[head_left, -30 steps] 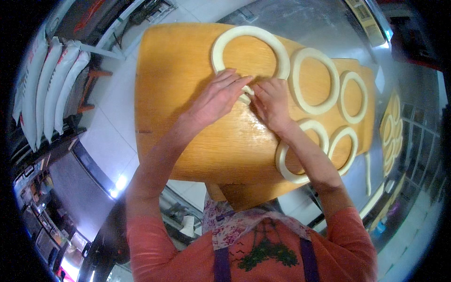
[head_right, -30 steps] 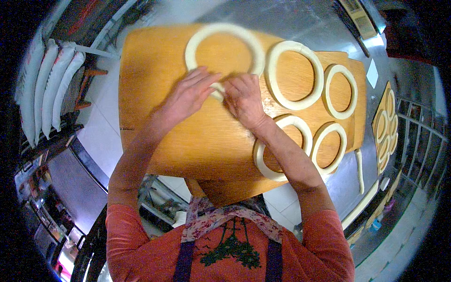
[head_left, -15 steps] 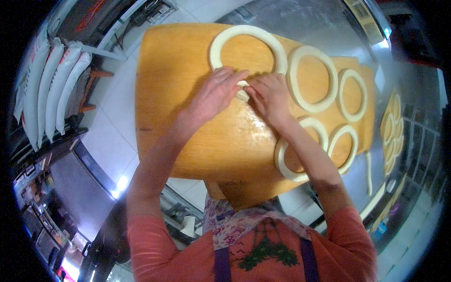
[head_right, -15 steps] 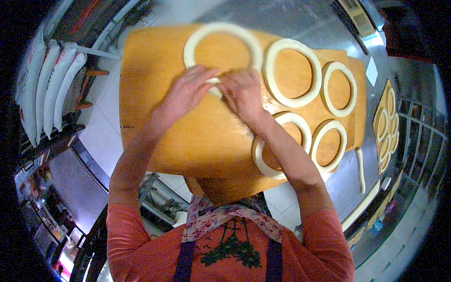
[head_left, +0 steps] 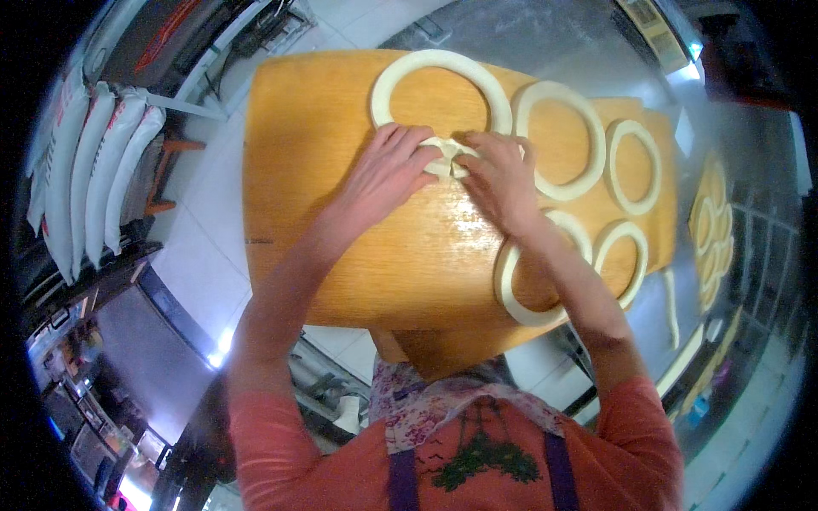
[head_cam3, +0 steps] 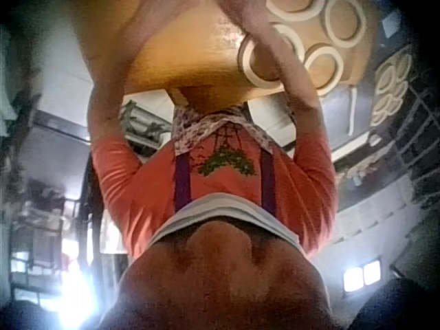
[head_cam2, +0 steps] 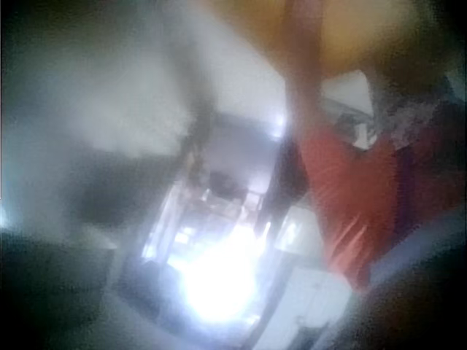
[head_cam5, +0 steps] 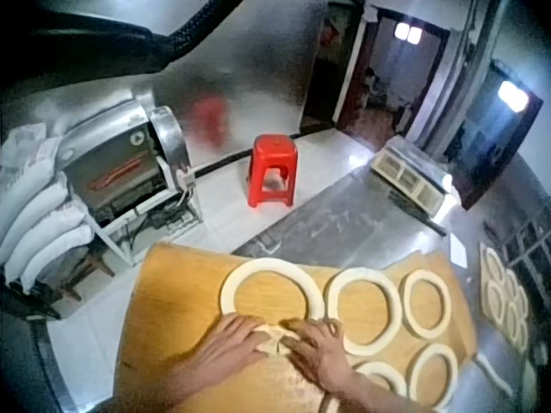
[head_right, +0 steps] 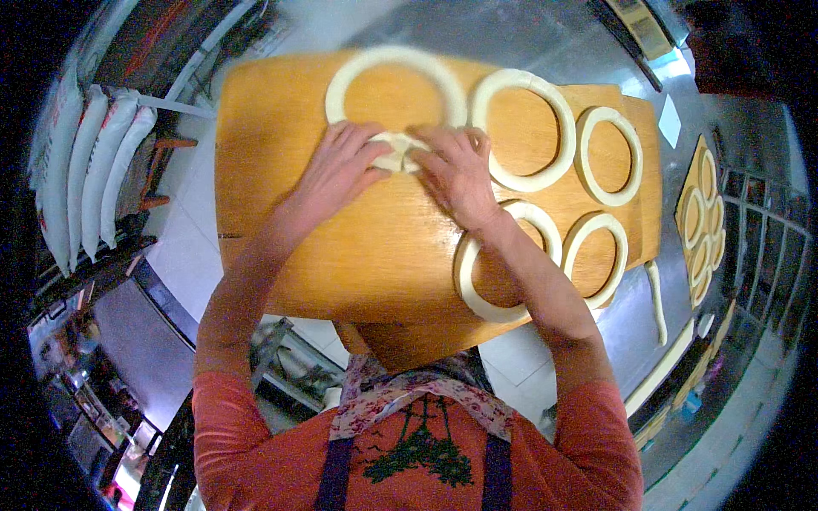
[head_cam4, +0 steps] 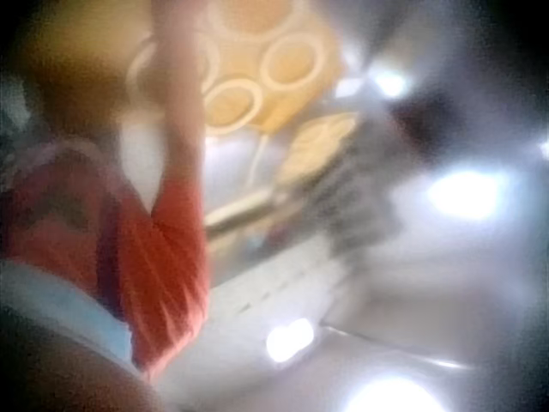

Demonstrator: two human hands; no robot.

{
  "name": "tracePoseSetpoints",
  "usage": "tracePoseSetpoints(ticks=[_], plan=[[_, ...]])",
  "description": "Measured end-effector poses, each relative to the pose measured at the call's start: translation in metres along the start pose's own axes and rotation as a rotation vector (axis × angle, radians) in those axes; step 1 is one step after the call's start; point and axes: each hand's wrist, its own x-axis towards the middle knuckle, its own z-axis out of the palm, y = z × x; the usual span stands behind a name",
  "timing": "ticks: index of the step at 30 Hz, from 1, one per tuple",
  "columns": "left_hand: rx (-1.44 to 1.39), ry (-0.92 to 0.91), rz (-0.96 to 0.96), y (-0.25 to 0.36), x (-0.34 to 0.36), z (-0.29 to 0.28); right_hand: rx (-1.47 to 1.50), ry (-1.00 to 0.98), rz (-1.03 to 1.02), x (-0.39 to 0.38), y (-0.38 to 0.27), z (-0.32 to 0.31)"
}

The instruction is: The person shapes long strips of dough into circular rings by hand on a wooden board. They repeatedly pick up dough strips, form them into circles, and place them onto the board, accumulating a batch of dough rings.

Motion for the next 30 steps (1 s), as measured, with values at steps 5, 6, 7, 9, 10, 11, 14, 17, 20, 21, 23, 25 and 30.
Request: tracePoseSetpoints(ticks=[5,6,7,9,10,11,14,17,20,21,23,25,30], plan=[[-0.038,0.104,-0.036,0.002,0.007,0.010,0.102,0.035,0.094,0.006,0.003,0.007],[-0.057,0.115,-0.050,0.003,0.007,0.011,0.132,0.050,0.106,0.005,0.003,0.009],[-0.074,0.126,-0.067,0.004,0.007,0.011,0.164,0.064,0.117,0.005,0.003,0.011],[-0.086,0.143,-0.076,0.003,0.005,0.017,0.160,0.070,0.141,0.005,0.000,0.015],[-0.092,0.151,-0.080,0.003,0.005,0.019,0.158,0.074,0.153,0.004,-0.002,0.017],[-0.102,0.154,-0.086,0.003,0.004,0.020,0.150,0.081,0.153,0.005,-0.005,0.017],[-0.121,0.148,-0.098,0.004,0.003,0.023,0.124,0.103,0.135,0.005,-0.011,0.018],[-0.106,0.120,-0.102,0.003,-0.001,0.023,0.107,0.121,0.075,0.006,-0.012,0.021],[-0.079,0.121,-0.096,0.007,-0.003,0.022,0.107,0.140,0.024,0.008,-0.014,0.020],[-0.075,0.127,-0.092,0.008,-0.002,0.021,0.111,0.157,0.020,0.007,-0.013,0.024],[-0.077,0.146,-0.091,0.010,-0.002,0.022,0.118,0.168,0.012,0.007,-0.014,0.027],[-0.089,0.172,-0.093,0.011,-0.002,0.021,0.121,0.160,0.005,0.007,-0.015,0.027],[-0.101,0.094,-0.102,0.008,-0.001,0.010,0.196,0.056,0.118,0.007,-0.021,0.010]])
